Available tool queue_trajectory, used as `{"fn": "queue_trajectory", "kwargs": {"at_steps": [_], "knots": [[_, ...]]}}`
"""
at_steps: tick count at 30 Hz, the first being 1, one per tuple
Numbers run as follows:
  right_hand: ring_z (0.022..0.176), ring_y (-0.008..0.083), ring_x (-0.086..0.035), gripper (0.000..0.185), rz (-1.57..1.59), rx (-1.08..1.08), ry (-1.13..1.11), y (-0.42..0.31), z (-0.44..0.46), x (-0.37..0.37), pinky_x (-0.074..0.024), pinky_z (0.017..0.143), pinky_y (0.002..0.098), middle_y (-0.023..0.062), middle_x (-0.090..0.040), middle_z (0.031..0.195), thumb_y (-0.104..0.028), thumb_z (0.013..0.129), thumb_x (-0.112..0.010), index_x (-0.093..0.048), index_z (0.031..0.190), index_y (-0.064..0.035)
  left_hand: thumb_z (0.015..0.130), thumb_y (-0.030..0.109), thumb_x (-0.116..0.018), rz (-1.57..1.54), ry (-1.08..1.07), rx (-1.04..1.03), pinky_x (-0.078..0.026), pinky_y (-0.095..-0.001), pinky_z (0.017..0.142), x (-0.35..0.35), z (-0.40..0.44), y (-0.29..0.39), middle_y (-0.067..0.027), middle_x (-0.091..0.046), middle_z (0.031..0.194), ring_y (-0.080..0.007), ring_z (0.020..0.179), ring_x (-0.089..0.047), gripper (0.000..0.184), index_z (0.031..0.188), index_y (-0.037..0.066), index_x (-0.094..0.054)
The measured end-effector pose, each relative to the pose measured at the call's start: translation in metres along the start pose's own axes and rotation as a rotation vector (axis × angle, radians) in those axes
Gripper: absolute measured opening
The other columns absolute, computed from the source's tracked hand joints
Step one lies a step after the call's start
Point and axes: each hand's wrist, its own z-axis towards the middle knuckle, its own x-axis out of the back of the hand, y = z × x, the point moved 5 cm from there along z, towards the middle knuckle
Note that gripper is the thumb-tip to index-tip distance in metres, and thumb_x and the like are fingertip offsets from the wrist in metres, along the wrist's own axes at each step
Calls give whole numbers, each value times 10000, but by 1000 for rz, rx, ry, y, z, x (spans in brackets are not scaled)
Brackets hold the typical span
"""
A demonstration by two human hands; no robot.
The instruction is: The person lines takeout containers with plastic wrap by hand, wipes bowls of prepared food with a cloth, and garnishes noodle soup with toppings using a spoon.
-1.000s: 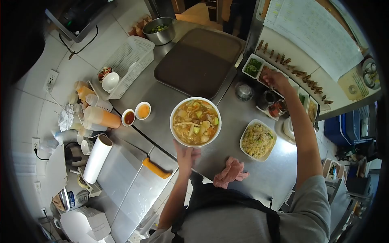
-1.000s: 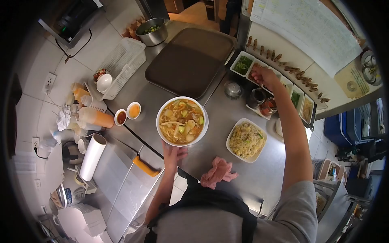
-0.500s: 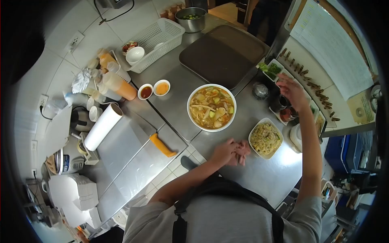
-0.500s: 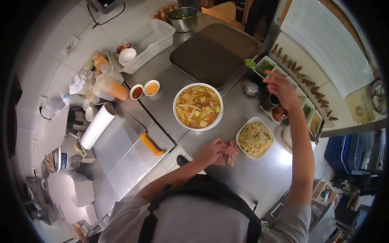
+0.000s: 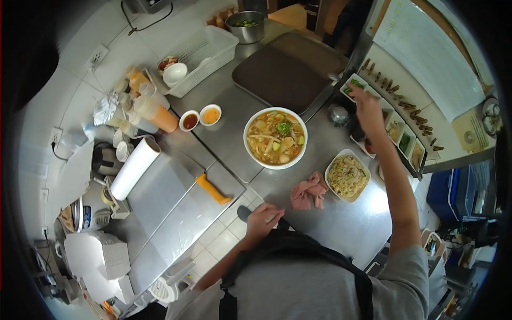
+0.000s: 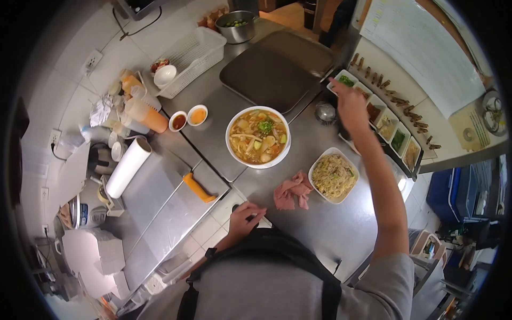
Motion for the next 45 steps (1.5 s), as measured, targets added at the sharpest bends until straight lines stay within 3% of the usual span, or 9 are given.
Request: {"fn": "queue_trajectory", "kwargs": {"at_steps": [4, 7, 10, 13, 17, 22, 28, 37, 45], "knots": [[666, 316, -663, 313, -424, -213, -273, 114, 26, -16, -530, 688, 428, 136, -699, 826, -135, 877, -540, -639, 1171, -94, 799, 100, -719, -48, 48, 98, -492, -296, 624, 0, -16, -7, -71, -635, 785, -200, 714, -631, 56, 804, 45, -709], [749, 309, -669, 300, -106, -584, -463, 128, 24, -41, -530, 723, 442, 141, -697, 851, -224, 883, -547, -668, 1136, -117, 823, 44, -676, -111, 39, 32, -487, -282, 637, -10, -6, -10, -81, -637, 772, -185, 714, -630, 56, 784, 11, -701], [936, 307, -653, 281, -410, -455, -331, 141, 17, -45, -525, 816, 437, 177, -673, 1003, -297, 879, -576, -705, 1008, -83, 849, 47, -645, -121, 46, -65, -488, -271, 622, -17, 10, 2, -84, -634, 789, -162, 693, -629, 73, 822, -7, -686], [1031, 294, -626, 254, -516, -559, -669, 155, -6, -39, -529, 823, 437, 161, -662, 1071, -262, 865, -596, -701, 983, -64, 878, 65, -626, -205, -43, 108, -481, -244, 584, -36, 17, -13, -70, -630, 808, -124, 666, -619, 96, 869, -20, -669], [990, 308, -646, 228, -616, -413, -604, 235, -16, -66, -543, 788, 440, 154, -676, 1054, -188, 848, -603, -697, 977, -25, 887, 103, -642, -323, 73, 191, -467, -230, 540, -44, 25, -34, -64, -616, 781, -105, 619, -610, 124, 872, -20, -649], [943, 319, -664, 202, -620, -616, -758, 164, 14, -22, -552, 747, 454, 171, -684, 1010, -124, 850, -580, -701, 968, -13, 895, 106, -633, -296, 113, 243, -455, -215, 509, -42, 27, -34, -49, -601, 758, -87, 583, -594, 117, 870, -5, -659], [942, 315, -660, 198, -596, -671, -417, 208, -19, -62, -551, 734, 438, 173, -681, 1015, -92, 858, -557, -705, 975, -29, 920, 99, -588, -241, 94, 220, -460, -212, 501, -43, 31, -34, -44, -606, 791, -84, 611, -602, 138, 860, -4, -658], [667, 347, -636, 191, -118, -574, 201, 187, -62, -42, -512, 704, 423, 176, -664, 731, -85, 856, -584, -726, 982, -103, 936, 86, -552, -207, 40, 193, -490, -193, 497, -44, 32, -35, -65, -606, 871, -98, 655, -617, 133, 895, -15, -630], [683, 358, -619, 178, -112, -398, 302, 144, -56, 7, -485, 658, 450, 198, -655, 777, -103, 875, -570, -714, 976, -76, 942, 105, -557, -256, 24, 226, -475, -194, 498, -45, 32, -37, -49, -587, 847, -79, 654, -599, 145, 895, -7, -636]]}}
